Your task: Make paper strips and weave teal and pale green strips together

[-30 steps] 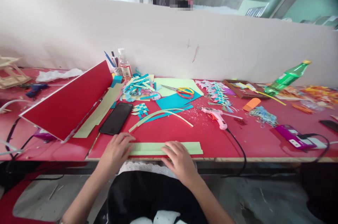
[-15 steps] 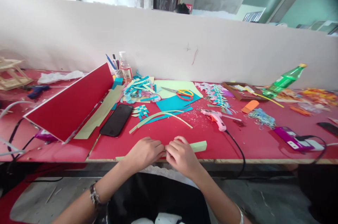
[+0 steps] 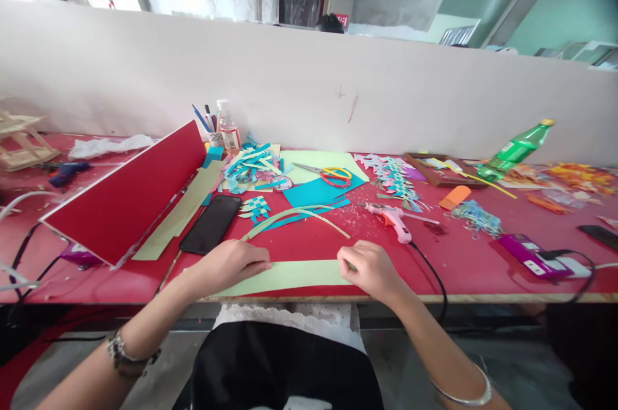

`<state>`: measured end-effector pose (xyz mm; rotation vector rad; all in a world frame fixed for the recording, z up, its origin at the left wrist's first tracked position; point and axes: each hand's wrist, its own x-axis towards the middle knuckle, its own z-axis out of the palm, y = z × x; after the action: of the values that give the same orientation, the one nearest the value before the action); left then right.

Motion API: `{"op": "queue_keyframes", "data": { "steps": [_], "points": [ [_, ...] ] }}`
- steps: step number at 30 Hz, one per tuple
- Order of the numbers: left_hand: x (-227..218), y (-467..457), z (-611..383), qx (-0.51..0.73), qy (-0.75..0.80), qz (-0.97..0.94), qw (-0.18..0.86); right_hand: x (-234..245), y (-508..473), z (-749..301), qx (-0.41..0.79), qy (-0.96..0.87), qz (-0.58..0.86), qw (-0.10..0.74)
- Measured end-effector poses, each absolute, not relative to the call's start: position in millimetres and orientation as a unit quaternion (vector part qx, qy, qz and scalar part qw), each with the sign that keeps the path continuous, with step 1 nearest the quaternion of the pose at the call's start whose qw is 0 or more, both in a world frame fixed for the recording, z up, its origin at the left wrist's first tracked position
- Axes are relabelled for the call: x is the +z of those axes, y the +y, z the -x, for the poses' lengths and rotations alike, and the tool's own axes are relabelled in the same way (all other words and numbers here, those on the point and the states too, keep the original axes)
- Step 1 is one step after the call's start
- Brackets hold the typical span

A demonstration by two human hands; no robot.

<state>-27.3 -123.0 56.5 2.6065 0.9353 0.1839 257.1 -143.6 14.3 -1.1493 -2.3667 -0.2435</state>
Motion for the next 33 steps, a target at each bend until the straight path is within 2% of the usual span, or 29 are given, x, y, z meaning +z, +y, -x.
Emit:
{"op": "queue_keyframes", "data": {
  "steps": [3, 6, 9, 12, 16, 19, 26, 33],
  "points": [
    [61.4, -123.5, 41.6, 0.049, 0.358, -0.918, 0.163, 14.6, -145.0, -277.9, -0.117, -0.84, 0.466, 0.25],
    [67.1, -125.0, 43.1, 0.041, 0.367, -0.919, 0.135, 24.4, -149.0, -278.9, -0.113, -0.807, 0.498, 0.296],
    [74.1, -127.1, 30.6, 0.045, 0.346, -0.928, 0.128, 41.6, -154.4, -255.2, -0.068, -0.824, 0.452, 0.334],
    [80.4, -129.0, 15.7, 0.057, 0.325, -0.936, 0.12, 55.1, -157.0, -225.4, 0.012, -0.872, 0.411, 0.265],
    [81.8, -130.8, 3.4, 0.088, 0.313, -0.942, 0.084, 58.6, -153.0, -206.4, 0.079, -0.883, 0.424, 0.185],
    [75.7, -131.3, -5.8, 0.117, 0.315, -0.941, 0.024, 57.0, -147.7, -203.9, 0.101, -0.88, 0.425, 0.184],
    [56.4, -124.0, -16.2, 0.152, 0.275, -0.928, -0.2, 57.7, -143.1, -204.4, 0.158, -0.862, 0.426, 0.225],
    [53.6, -112.5, 30.2, 0.129, 0.273, -0.918, -0.256, 55.4, -138.9, -228.4, 0.239, -0.83, 0.439, 0.248]
  ]
}}
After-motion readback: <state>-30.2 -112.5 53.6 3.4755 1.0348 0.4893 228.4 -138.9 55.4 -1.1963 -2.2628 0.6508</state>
